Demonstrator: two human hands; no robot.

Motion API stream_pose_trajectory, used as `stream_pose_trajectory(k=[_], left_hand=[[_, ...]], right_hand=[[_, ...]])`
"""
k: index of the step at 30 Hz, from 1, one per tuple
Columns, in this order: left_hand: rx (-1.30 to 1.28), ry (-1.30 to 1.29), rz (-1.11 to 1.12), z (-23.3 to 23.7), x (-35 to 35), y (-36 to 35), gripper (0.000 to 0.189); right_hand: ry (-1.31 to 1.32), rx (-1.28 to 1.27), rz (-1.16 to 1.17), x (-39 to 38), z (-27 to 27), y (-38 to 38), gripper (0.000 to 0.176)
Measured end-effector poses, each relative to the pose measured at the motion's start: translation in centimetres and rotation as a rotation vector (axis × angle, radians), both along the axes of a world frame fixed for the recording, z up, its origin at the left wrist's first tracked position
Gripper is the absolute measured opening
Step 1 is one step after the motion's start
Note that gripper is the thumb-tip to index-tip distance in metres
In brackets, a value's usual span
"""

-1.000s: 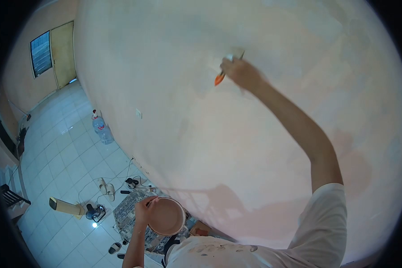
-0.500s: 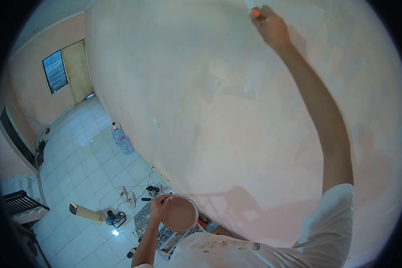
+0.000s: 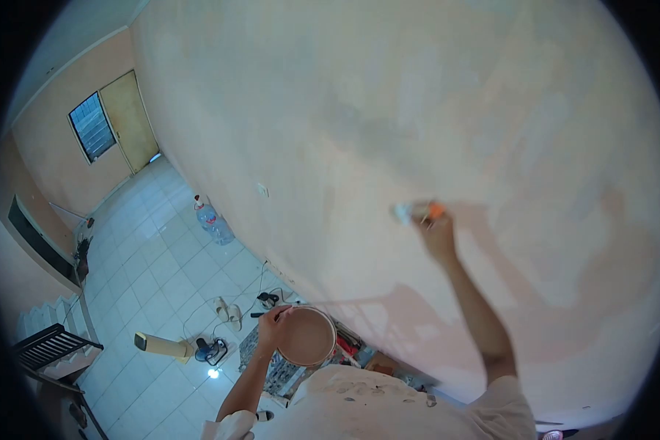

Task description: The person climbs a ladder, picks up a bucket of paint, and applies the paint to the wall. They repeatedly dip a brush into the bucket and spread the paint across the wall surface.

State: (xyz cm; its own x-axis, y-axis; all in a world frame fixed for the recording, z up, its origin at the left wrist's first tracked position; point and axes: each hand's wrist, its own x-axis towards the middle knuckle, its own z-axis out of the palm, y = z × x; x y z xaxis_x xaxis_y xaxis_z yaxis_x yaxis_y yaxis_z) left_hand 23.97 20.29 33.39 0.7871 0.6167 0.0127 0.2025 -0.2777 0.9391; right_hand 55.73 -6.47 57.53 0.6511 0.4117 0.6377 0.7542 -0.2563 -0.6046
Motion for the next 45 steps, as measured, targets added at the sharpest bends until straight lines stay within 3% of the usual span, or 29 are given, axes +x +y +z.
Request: stream_pose_trajectory(k=[3,4,5,7,9,13,15,17,19,21,25,28,37,43,45], left_hand=[[-0.013,0.023,0.016,1.2,0.1,-0.3,0.022],[0.080,-0.068,0.007,0.1,0.2,-0.1,0.022],[0.176,-0.155,-0.006,-0.6,0.1,0.2,0.022],[0.150,-0.109,0.015,0.0,0.0,-0.2,0.022],[0.029,-0.005,0.028,1.2,-0.1,-0.5,0.023],[0.039,0.030,0.017,1.7,-0.3,-0.6,0.027],[0.050,0.045,0.039,2.0,-0.4,-0.8,0.028],[0.070,0.054,0.052,2.6,-0.4,-1.1,0.028],[-0.053,0.000,0.097,3.7,-0.1,-1.5,0.029],[0.001,0.053,0.067,3.3,-0.4,-1.0,0.029],[-0.053,0.042,0.096,3.4,-0.7,-1.4,0.028],[0.074,0.093,0.043,4.2,-0.8,-1.4,0.026],[0.079,0.140,0.057,4.5,-0.9,-1.7,0.023],[0.089,0.191,0.046,5.4,-1.0,-2.0,0.023],[0.087,0.200,0.051,5.7,-1.1,-2.2,0.024]], right_hand=[[0.477,-0.070,-0.204,-4.2,-16.3,-0.7,0.017],[0.446,-0.034,-0.213,-5.5,-21.6,-1.1,0.026],[0.687,-0.060,-0.225,-7.7,-23.1,-1.5,0.031],[0.876,0.053,-0.286,-10.2,-25.8,-2.4,0.026],[0.898,0.084,-0.304,-9.7,-26.7,-4.2,0.029],[0.760,-0.070,-0.249,-4.6,-22.8,-10.7,0.043],[0.833,-0.432,-0.170,-0.3,-19.7,-14.8,0.043],[0.894,-0.588,-0.040,2.2,-15.6,-17.3,0.043],[1.000,-0.774,-0.112,2.4,-9.9,-17.4,0.046],[1.041,-0.860,-0.088,3.1,-7.7,-18.1,0.046],[1.049,-0.872,-0.070,4.8,-8.9,-20.6,0.052],[1.010,-0.873,-0.011,4.8,-8.3,-20.8,0.050],[1.112,-0.931,0.021,4.9,-7.0,-20.5,0.039],[1.151,-0.828,0.032,4.6,-7.2,-21.3,0.038],[1.147,-0.793,0.074,4.2,-6.6,-21.3,0.025]])
